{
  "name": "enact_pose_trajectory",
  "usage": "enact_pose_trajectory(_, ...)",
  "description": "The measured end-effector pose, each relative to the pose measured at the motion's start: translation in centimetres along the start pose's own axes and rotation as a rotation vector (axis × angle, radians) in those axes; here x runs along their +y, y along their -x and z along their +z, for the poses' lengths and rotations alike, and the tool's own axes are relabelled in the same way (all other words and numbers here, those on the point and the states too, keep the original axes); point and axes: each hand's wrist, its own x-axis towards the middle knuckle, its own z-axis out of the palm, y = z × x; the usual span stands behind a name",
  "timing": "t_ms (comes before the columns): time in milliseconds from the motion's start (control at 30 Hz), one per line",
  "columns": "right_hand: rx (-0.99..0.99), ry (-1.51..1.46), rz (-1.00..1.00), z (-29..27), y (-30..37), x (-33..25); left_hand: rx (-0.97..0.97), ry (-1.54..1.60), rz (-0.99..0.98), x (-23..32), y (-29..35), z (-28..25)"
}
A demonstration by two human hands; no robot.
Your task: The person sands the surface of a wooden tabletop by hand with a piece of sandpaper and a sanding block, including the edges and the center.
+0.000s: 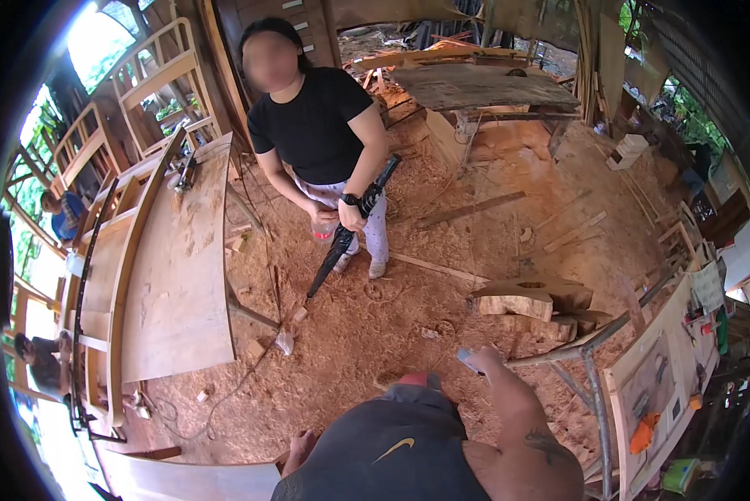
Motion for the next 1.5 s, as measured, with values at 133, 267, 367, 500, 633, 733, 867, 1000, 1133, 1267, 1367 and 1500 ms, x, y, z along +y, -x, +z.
enact_pose_trajectory(133,0.065,0.044,0.026,0.5,0.5,2.3,-0.073,0.06,-0.062,7.3,2.1,1.4)
enact_pose_trajectory(267,0.076,-0.067,-0.042,0.8,0.4,1.0,-0.156,-0.17,0.081,0.8,-3.8,0.1)
enact_pose_trajectory(367,0.01,0.107,-0.091,1.3,-1.3,0.8,-0.258,-0.288,0.155,-0.8,-3.5,-0.9)
enact_pose_trajectory(500,0.061,0.096,-0.104,2.3,-1.3,3.0,-0.188,-0.282,0.09,-0.9,-4.2,-0.1)
enact_pose_trajectory(633,0.113,0.131,-0.119,2.6,-1.1,5.5,-0.212,-0.218,0.086,-0.2,-5.4,0.5)
enact_pose_trajectory(733,0.096,-0.032,0.057,1.7,0.2,5.5,-0.227,-0.125,0.082,0.1,-6.6,0.4)
enact_pose_trajectory(867,0.143,-0.244,0.148,-6.3,3.2,3.4,-0.238,0.052,0.056,-0.7,-7.2,-0.7)
enact_pose_trajectory(1000,0.762,-0.393,0.336,-14.9,-2.2,11.1,-0.206,-0.094,0.045,1.8,-6.6,-0.7)
enact_pose_trajectory(1133,0.994,-0.233,0.507,-34.9,-0.1,26.4,-0.358,-0.297,0.179,4.6,-8.5,3.5)
enact_pose_trajectory(1267,0.911,-0.283,0.236,-45.4,3.1,10.9,-0.039,-0.266,0.053,-1.4,-3.8,-1.6)
enact_pose_trajectory(1367,1.064,-0.487,0.231,-50.0,8.2,15.9,-0.103,-0.206,0.042,-1.1,-4.3,0.7)
enact_pose_trajectory(1500,1.053,-0.357,0.326,-53.5,9.9,15.8,-0.038,-0.383,0.053,-3.1,-3.0,1.4)
